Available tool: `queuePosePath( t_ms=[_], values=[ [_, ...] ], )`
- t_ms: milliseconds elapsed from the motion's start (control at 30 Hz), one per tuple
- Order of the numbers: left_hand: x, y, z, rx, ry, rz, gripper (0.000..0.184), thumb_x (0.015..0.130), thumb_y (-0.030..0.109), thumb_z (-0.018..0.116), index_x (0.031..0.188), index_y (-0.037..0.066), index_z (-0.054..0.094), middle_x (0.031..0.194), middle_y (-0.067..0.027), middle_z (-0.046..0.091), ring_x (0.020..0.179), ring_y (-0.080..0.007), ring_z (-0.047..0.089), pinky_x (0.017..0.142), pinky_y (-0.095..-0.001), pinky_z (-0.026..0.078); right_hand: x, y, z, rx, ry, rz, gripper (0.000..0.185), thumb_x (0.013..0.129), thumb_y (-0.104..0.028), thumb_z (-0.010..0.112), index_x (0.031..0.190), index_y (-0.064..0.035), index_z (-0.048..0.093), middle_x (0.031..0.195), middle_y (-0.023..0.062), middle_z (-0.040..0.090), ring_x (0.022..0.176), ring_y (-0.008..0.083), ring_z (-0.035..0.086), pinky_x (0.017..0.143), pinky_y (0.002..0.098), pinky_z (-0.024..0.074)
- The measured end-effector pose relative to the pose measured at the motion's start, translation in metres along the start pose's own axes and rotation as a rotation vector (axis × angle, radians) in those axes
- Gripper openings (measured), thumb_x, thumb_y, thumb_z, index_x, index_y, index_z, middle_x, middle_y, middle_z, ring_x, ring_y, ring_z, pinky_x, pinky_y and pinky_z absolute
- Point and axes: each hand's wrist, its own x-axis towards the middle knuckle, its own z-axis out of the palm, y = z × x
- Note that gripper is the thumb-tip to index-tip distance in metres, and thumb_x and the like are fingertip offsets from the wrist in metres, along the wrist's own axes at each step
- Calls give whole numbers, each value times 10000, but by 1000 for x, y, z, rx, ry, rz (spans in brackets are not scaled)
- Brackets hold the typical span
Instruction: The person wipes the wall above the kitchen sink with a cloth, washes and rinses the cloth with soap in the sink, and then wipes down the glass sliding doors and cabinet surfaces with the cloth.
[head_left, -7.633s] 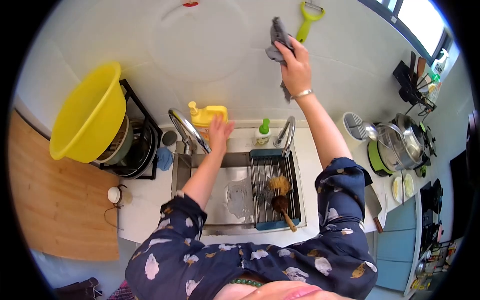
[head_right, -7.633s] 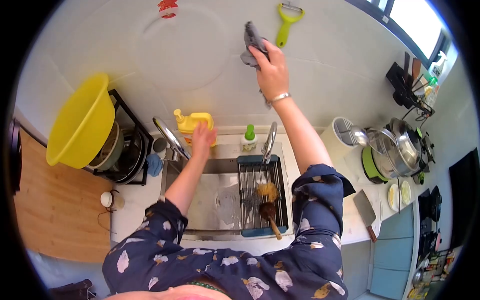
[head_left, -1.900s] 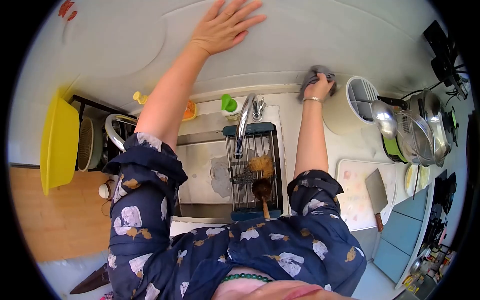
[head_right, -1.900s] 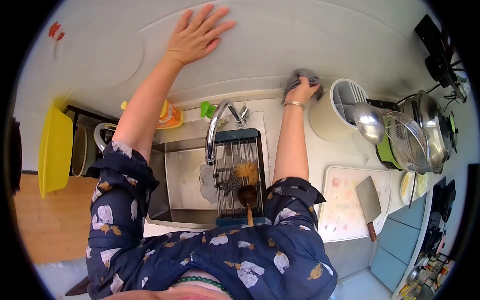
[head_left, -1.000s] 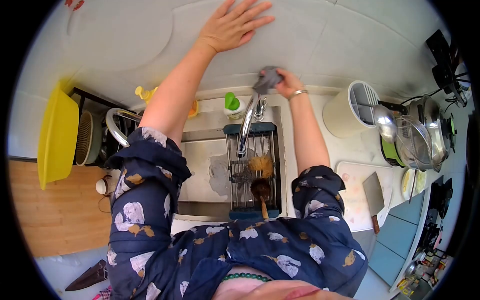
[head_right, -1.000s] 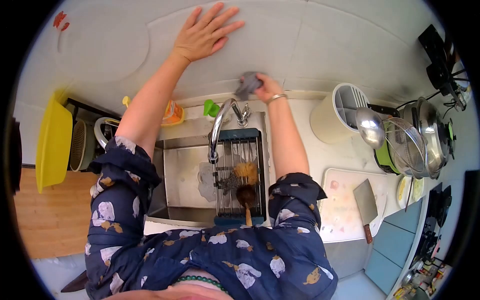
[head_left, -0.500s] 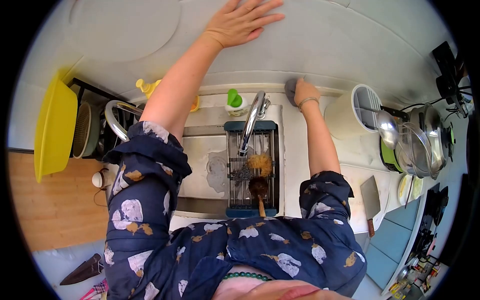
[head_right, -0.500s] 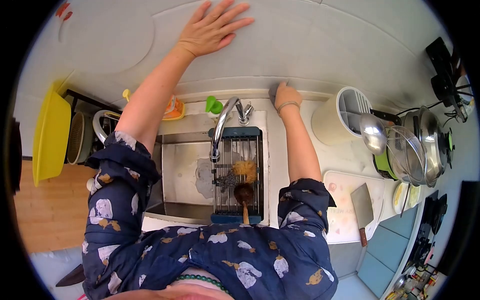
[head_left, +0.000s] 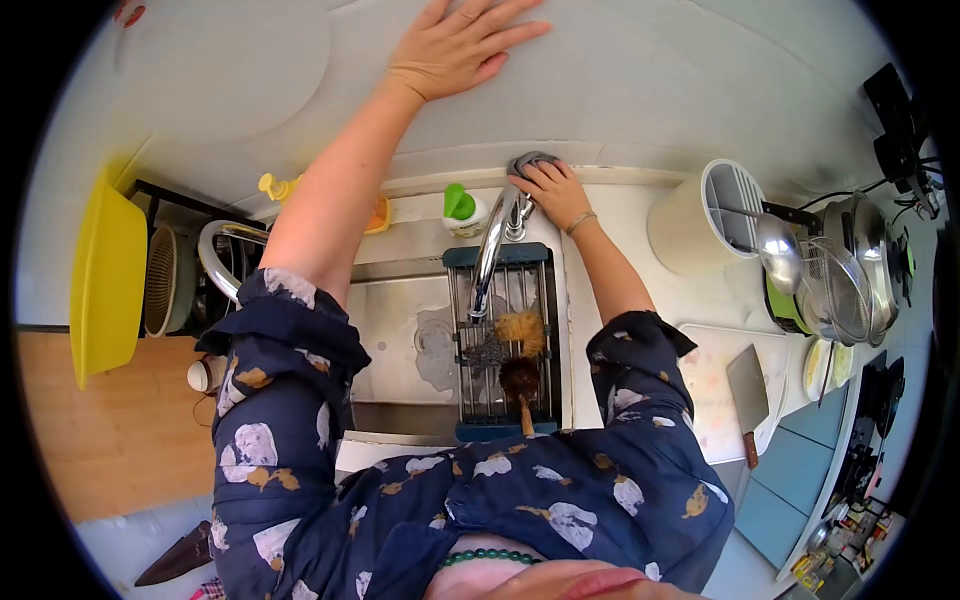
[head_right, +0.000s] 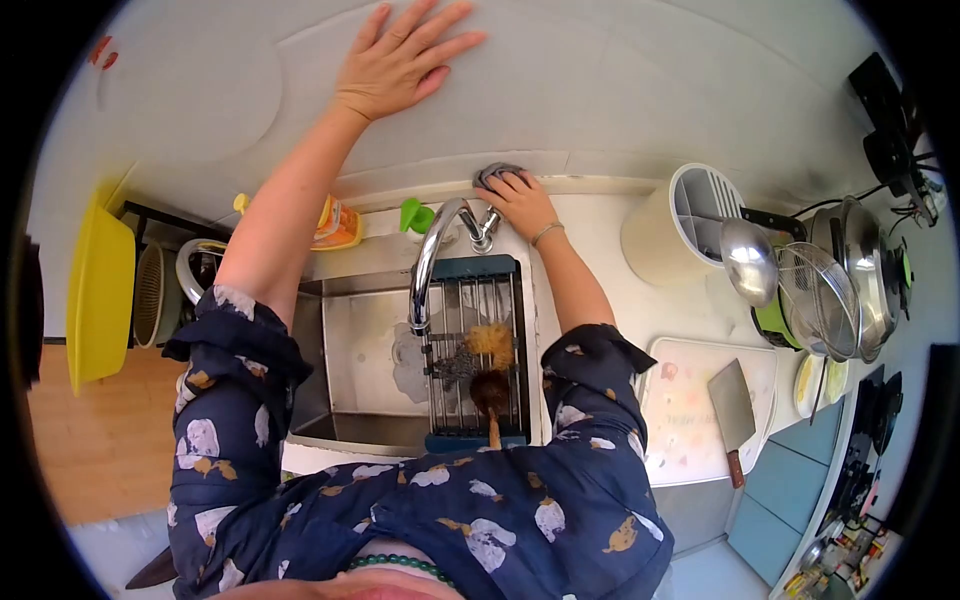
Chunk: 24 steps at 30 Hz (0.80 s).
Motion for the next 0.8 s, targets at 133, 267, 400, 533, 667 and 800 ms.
queuePosePath(
  t_ms=[133, 267, 400, 533, 667, 800],
  values=[
    [0, 0, -1, 32, 10, 9, 523, 799, 326, 497, 1317, 283, 439, 1436, 13, 336, 1348, -195, 261, 1101, -467, 73, 5, 6, 8, 16, -12, 20, 298, 763, -155, 526, 1055, -199, 564, 1063, -4, 518, 971, 214, 493, 848, 363, 433],
    [0, 0, -1, 32, -5, 13, 520, 804, 320, 490, 1319, 282, 436, 1437, 13, 335, 1347, -197, 264, 1102, -467, 68, -18, 30, 1, 60, -83, 163, 220, 751, -130, 530, 963, -184, 556, 1010, 25, 515, 923, 257, 490, 752, 373, 468],
    [-2, -1, -3, 57, 3, 8, 523, 809, 317, 482, 1327, 282, 424, 1439, 13, 331, 1349, -200, 261, 1103, -466, 66, -71, 67, -13, -39, 15, 760, 259, 735, -50, 568, 971, -156, 560, 1015, 104, 504, 975, 332, 475, 776, 421, 453],
    [-2, -1, -3, 66, 36, 3, 524, 810, 315, 481, 1329, 284, 420, 1441, 17, 329, 1350, -196, 259, 1104, -466, 65, -71, 60, -19, 52, 220, 1065, 376, 650, -39, 667, 1004, -115, 565, 1018, 141, 514, 930, 350, 504, 810, 424, 438],
    [-4, -2, -1, 34, 44, -1, 523, 808, 311, 483, 1327, 284, 422, 1442, 17, 327, 1352, -195, 256, 1105, -469, 58, -45, 8, 27, 371, 229, 887, 330, 639, 4, 627, 959, -54, 576, 965, 150, 568, 930, 338, 526, 840, 412, 433],
    [-4, -3, 1, 31, 71, 6, 534, 805, 313, 488, 1332, 274, 418, 1444, 17, 323, 1354, -187, 252, 1109, -461, 47, -22, -32, 24, 384, 5, 742, 265, 695, -45, 605, 949, -122, 604, 1002, 106, 566, 951, 325, 524, 820, 404, 450]
  ],
)
